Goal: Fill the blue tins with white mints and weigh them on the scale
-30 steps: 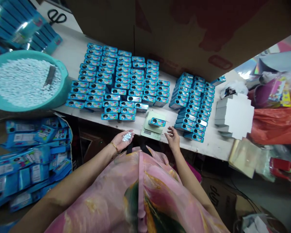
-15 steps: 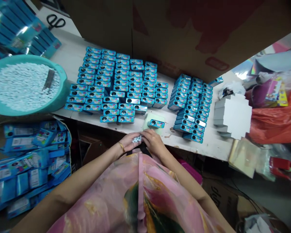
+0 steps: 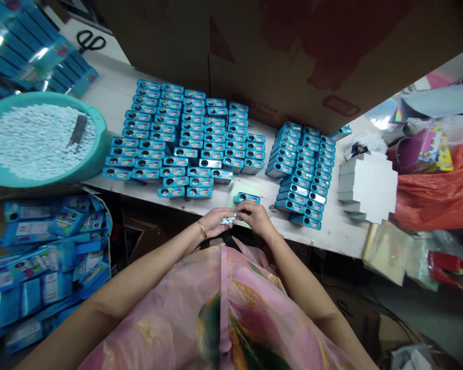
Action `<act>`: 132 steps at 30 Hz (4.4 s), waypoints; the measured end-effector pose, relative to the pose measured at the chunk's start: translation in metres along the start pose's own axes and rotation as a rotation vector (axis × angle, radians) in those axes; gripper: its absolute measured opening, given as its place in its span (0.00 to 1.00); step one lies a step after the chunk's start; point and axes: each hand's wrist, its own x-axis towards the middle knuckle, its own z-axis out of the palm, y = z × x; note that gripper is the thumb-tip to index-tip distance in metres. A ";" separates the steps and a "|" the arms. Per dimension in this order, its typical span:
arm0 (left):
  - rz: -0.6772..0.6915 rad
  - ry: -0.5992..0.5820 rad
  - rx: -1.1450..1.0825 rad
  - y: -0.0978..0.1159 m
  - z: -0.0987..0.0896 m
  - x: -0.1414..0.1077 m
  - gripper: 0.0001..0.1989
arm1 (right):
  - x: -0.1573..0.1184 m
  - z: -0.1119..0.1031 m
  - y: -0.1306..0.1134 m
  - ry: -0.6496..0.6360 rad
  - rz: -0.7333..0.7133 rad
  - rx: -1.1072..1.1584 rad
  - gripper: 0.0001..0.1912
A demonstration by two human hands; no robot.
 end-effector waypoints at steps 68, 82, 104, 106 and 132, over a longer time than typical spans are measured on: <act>0.004 0.033 -0.215 0.020 -0.024 -0.007 0.15 | 0.008 -0.023 -0.004 0.231 0.053 -0.311 0.10; 0.022 0.202 -0.351 -0.011 -0.113 -0.039 0.10 | -0.011 -0.038 0.026 0.265 0.073 -0.392 0.22; 0.130 0.504 0.184 -0.033 -0.032 0.097 0.13 | 0.045 -0.054 0.035 0.171 0.012 -0.579 0.21; 0.131 0.501 0.179 -0.039 -0.017 0.107 0.13 | 0.066 -0.055 0.038 0.145 -0.029 -0.592 0.21; 0.204 0.456 -0.084 -0.019 -0.050 0.025 0.13 | 0.067 -0.067 0.073 0.252 -0.013 -0.730 0.13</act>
